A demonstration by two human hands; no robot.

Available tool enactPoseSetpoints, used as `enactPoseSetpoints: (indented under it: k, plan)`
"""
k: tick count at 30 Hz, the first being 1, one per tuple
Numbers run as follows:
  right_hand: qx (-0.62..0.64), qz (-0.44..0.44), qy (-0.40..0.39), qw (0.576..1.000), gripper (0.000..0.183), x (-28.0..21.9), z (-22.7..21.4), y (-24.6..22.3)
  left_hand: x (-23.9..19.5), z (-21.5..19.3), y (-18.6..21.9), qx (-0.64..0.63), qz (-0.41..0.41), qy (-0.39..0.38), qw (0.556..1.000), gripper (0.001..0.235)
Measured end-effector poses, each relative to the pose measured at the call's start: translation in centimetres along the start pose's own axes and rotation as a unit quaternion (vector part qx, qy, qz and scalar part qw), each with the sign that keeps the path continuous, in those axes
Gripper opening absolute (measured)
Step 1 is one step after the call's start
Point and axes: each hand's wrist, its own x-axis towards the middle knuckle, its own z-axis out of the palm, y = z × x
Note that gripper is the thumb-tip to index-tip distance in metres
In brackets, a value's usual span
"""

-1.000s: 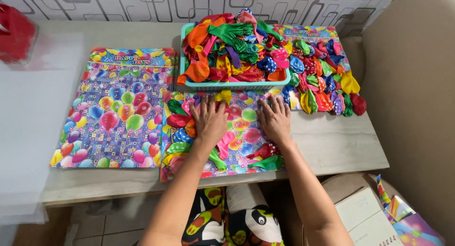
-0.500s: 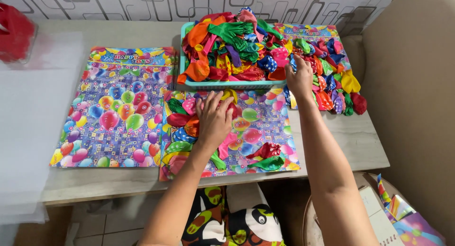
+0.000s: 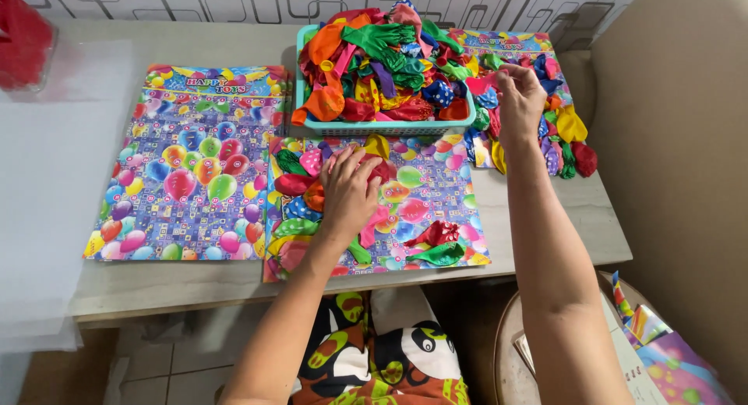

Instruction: Organizing and arranging colorful balloons from a basket onto decorative display cards.

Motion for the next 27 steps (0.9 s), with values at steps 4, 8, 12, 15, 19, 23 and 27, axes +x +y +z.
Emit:
enactPoseSetpoints:
  k: [4,8,12,15,19,23,27]
  plan:
    - [0.090,0.019,-0.039,0.995,0.020,-2.6,-2.2,-3.8,-1.5,-0.5,0.6,-0.002,0.001,-0.020,1.000,0.037]
    - [-0.003,-0.014,-0.172,0.985,0.030,-7.1,-4.1,-6.3,-3.9,-0.1,0.5,0.005,0.020,-0.058,0.998,0.038]
    - [-0.048,0.025,-0.337,0.940,0.048,-11.3,-4.9,-4.2,-6.7,0.2,0.7,-0.009,0.051,-0.134,0.990,0.046]
    - [-0.072,0.034,-0.391,0.917,0.029,-14.3,-4.2,-3.3,-7.9,-0.8,1.5,-0.019,0.071,-0.224,0.972,0.074]
    - [-0.190,-0.007,-0.437,0.879,0.017,-17.4,-2.6,-4.3,-9.4,-1.3,2.3,0.022,0.111,-0.204,0.972,0.079]
    - [-0.367,-0.098,-0.441,0.813,0.018,-18.6,-1.5,-1.0,-10.1,-0.8,2.7,0.061,0.191,-0.088,0.976,0.064]
    - [-0.426,-0.242,-0.367,0.791,0.012,-20.0,-1.0,1.6,-10.6,-2.3,4.2,0.044,0.238,-0.019,0.970,0.044]
